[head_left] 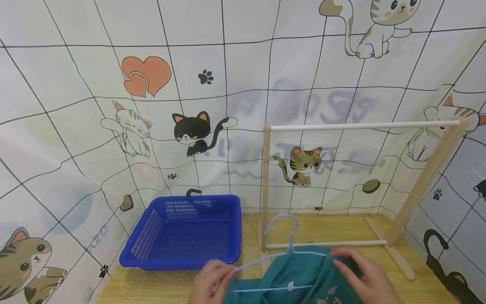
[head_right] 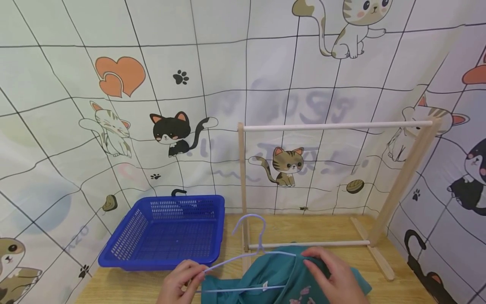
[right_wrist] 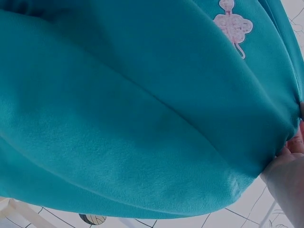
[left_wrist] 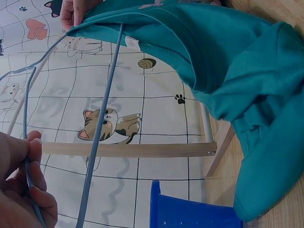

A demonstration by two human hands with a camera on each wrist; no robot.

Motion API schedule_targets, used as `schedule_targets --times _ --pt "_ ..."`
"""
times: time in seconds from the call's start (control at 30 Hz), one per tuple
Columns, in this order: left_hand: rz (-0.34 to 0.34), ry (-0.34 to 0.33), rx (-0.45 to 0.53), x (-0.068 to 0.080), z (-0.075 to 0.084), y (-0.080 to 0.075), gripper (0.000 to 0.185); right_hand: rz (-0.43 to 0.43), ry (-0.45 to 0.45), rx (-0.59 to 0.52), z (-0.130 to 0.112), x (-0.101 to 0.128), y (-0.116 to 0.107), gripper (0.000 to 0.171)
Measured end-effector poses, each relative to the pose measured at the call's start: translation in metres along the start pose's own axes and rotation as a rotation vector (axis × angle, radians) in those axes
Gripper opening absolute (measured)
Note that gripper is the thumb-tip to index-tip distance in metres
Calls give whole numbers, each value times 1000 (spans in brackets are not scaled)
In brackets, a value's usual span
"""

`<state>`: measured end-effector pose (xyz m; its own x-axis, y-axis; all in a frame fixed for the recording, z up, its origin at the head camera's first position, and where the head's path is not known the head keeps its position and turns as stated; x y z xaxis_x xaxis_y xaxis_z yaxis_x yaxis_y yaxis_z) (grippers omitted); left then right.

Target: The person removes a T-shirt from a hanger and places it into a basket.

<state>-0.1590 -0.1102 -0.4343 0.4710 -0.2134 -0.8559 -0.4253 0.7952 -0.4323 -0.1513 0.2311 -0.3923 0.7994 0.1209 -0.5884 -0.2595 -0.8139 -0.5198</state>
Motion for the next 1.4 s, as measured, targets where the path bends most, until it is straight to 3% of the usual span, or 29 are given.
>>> schedule_targets --times 0.23,0.5,0.87,1.0,1.23,1.4 --pt "16 9 3 -2 -1 -5 30 7 9 -1 -1 0 -1 28" --pt "58 34 1 -22 19 -23 31 1 11 23 1 -1 -3 27" --pt "73 -6 -2 1 -10 -16 30 -5 51 35 3 0 -5 25" --pt "88 -6 -18 -1 -9 -20 31 -6 73 20 4 1 -6 21" --pt "117 17 -25 -31 22 -43 33 14 80 15 7 2 -10 23" --pt "121 -6 -34 -19 6 -39 34 26 136 43 9 2 -12 19"
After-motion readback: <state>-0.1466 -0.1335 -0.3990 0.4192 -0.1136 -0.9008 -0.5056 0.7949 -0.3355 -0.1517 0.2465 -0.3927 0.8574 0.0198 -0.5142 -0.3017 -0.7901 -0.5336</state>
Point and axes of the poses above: each hand's wrist, its own x-axis away from the middle knuckle, its own y-axis out of the palm, z = x × y, the point moved 3 cm from there along -x, towards the middle knuckle, and after that the axes turned 11 degrees about -x, right-handed, at the moved point
